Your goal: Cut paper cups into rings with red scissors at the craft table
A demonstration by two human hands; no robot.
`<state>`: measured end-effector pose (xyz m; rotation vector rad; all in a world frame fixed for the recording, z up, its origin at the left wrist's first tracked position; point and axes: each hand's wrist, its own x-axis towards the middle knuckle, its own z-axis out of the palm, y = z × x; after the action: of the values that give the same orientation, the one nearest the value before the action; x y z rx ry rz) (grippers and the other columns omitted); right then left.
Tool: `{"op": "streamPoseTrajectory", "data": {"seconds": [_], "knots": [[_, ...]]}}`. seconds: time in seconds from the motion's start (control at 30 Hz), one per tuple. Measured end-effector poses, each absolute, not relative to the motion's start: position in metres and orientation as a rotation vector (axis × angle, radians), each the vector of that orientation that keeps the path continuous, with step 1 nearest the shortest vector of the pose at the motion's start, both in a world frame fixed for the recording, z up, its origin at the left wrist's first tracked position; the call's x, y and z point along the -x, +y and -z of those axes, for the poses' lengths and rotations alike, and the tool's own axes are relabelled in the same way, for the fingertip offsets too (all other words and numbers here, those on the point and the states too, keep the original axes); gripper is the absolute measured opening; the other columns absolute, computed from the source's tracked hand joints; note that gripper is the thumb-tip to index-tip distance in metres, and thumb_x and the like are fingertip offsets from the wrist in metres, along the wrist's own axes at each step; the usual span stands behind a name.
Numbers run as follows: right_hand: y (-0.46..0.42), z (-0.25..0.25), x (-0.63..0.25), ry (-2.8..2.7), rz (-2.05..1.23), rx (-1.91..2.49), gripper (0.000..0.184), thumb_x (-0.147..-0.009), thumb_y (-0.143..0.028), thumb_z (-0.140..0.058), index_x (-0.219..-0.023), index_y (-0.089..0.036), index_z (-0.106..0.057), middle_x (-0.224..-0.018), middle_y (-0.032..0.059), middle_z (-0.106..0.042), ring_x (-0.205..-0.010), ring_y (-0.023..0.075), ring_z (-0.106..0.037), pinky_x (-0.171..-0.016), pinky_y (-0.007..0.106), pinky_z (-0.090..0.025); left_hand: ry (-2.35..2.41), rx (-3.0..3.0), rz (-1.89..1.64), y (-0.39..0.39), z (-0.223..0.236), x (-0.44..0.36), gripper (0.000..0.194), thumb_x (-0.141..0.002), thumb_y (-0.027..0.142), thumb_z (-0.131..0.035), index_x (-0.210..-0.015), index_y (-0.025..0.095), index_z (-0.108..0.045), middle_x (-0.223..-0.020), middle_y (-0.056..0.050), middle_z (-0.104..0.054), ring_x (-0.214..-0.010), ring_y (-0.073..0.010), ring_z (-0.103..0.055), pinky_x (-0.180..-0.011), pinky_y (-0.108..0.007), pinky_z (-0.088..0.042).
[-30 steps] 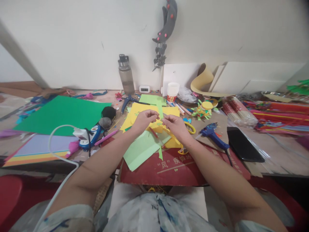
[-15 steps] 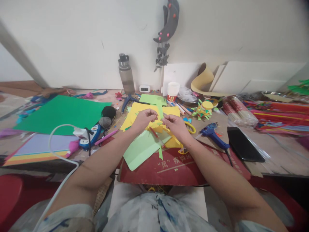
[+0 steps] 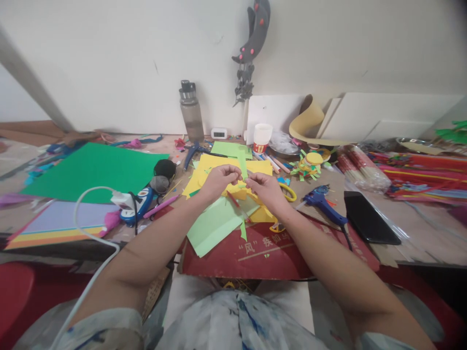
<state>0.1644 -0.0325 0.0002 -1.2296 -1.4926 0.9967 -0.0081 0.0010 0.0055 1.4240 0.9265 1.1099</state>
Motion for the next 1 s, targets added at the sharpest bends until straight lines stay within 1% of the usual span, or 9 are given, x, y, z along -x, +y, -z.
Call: {"op": "streamPoseTrajectory", "data": {"seconds": [0.13, 0.2, 0.37, 0.5, 0.6, 0.67, 0.73, 0.83, 1.0], "knots": [[-0.033, -0.0015, -0.1637, -1.474, -1.012, 1.215, 0.032, -0.073, -0.051, -0.067, -0.066, -0.021, -0.06, -0.057, -0.003, -0.052, -0.055, 0.0113, -0.042, -0.057, 0.028, -0.036, 0.945, -1.424, -1.105, -0.0007, -0.0072, 0.0071, 0.022, -0.068, 0.03, -0.072, -0.081, 0.014, -0.066, -0.07, 0.001, -0.063, -0.064, -0.0094, -0.053, -0.066, -0.027, -0.041], [-0.0331, -0.0015, -0.1635, -1.473, -1.016, 1.208, 0.032, -0.073, -0.051, -0.067, -0.066, -0.02, -0.06, -0.058, -0.0027, -0.053, -0.055, 0.0111, -0.042, -0.058, 0.028, -0.037, 0.968, -1.434, -1.096, -0.0013, -0.0083, 0.0071, 0.024, -0.068, 0.032, -0.074, -0.082, 0.014, -0.066, -0.07, 0.001, -0.063, -0.064, -0.0095, -0.053, -0.066, -0.027, -0.041], [-0.0326, -0.0006, -0.1635, -1.454, -1.02, 1.213, 0.032, -0.071, -0.052, -0.068, -0.068, -0.02, -0.061, -0.061, -0.0016, -0.057, -0.056, 0.0111, -0.044, -0.058, 0.028, -0.038, 0.963, -1.448, -1.094, 0.0005, -0.0072, 0.0084, 0.018, -0.071, 0.029, -0.068, -0.081, 0.014, -0.066, -0.073, -0.001, -0.067, -0.063, -0.0093, -0.054, -0.066, -0.026, -0.042], [-0.0323, -0.0007, -0.1639, -1.47, -1.01, 1.225, 0.032, -0.073, -0.051, -0.067, -0.068, -0.02, -0.061, -0.058, -0.002, -0.055, -0.056, 0.0115, -0.044, -0.057, 0.028, -0.037, 0.969, -1.439, -1.102, 0.0018, -0.006, 0.0083, 0.012, -0.068, 0.022, -0.061, -0.078, 0.014, -0.065, -0.071, -0.001, -0.068, -0.06, -0.0089, -0.054, -0.064, -0.026, -0.042], [-0.0323, -0.0004, -0.1642, -1.473, -1.006, 1.219, 0.031, -0.073, -0.051, -0.066, -0.067, -0.021, -0.061, -0.057, -0.0025, -0.054, -0.055, 0.0115, -0.043, -0.057, 0.028, -0.037, 0.965, -1.428, -1.105, 0.0022, -0.0053, 0.0078, 0.013, -0.067, 0.018, -0.056, -0.076, 0.014, -0.065, -0.071, -0.002, -0.068, -0.059, -0.0085, -0.053, -0.063, -0.025, -0.042], [-0.0324, -0.0001, -0.1644, -1.473, -1.007, 1.216, 0.031, -0.074, -0.051, -0.066, -0.067, -0.021, -0.061, -0.057, -0.0026, -0.053, -0.056, 0.0119, -0.043, -0.057, 0.028, -0.036, 0.945, -1.403, -1.112, 0.0027, -0.0042, 0.0075, 0.016, -0.067, 0.017, -0.055, -0.078, 0.014, -0.066, -0.072, -0.002, -0.068, -0.06, -0.0084, -0.053, -0.064, -0.025, -0.042], [-0.0324, -0.0001, -0.1646, -1.473, -1.004, 1.22, 0.032, -0.074, -0.052, -0.066, -0.067, -0.021, -0.061, -0.056, -0.0026, -0.052, -0.056, 0.0121, -0.043, -0.056, 0.028, -0.036, 0.924, -1.37, -1.117, 0.0032, -0.0031, 0.0072, 0.016, -0.069, 0.019, -0.058, -0.081, 0.014, -0.067, -0.074, -0.002, -0.069, -0.061, -0.0083, -0.054, -0.065, -0.025, -0.043], [-0.0325, -0.0007, -0.1647, -1.471, -1.002, 1.226, 0.032, -0.073, -0.052, -0.066, -0.067, -0.021, -0.061, -0.056, -0.0029, -0.051, -0.056, 0.012, -0.043, -0.056, 0.028, -0.036, 0.922, -1.367, -1.106, 0.0033, -0.0027, 0.0066, 0.015, -0.071, 0.025, -0.066, -0.081, 0.014, -0.067, -0.073, -0.001, -0.068, -0.063, -0.0087, -0.056, -0.068, -0.026, -0.045], [-0.0332, -0.0016, -0.1648, -1.448, -1.025, 1.211, 0.032, -0.072, -0.052, -0.066, -0.067, -0.02, -0.062, -0.057, -0.0024, -0.053, -0.055, 0.011, -0.042, -0.056, 0.028, -0.036, 0.928, -1.37, -1.113, 0.0017, -0.0042, 0.0068, 0.024, -0.07, 0.033, -0.074, -0.082, 0.013, -0.07, -0.074, -0.002, -0.069, -0.062, -0.0097, -0.059, -0.067, -0.028, -0.047]]}}
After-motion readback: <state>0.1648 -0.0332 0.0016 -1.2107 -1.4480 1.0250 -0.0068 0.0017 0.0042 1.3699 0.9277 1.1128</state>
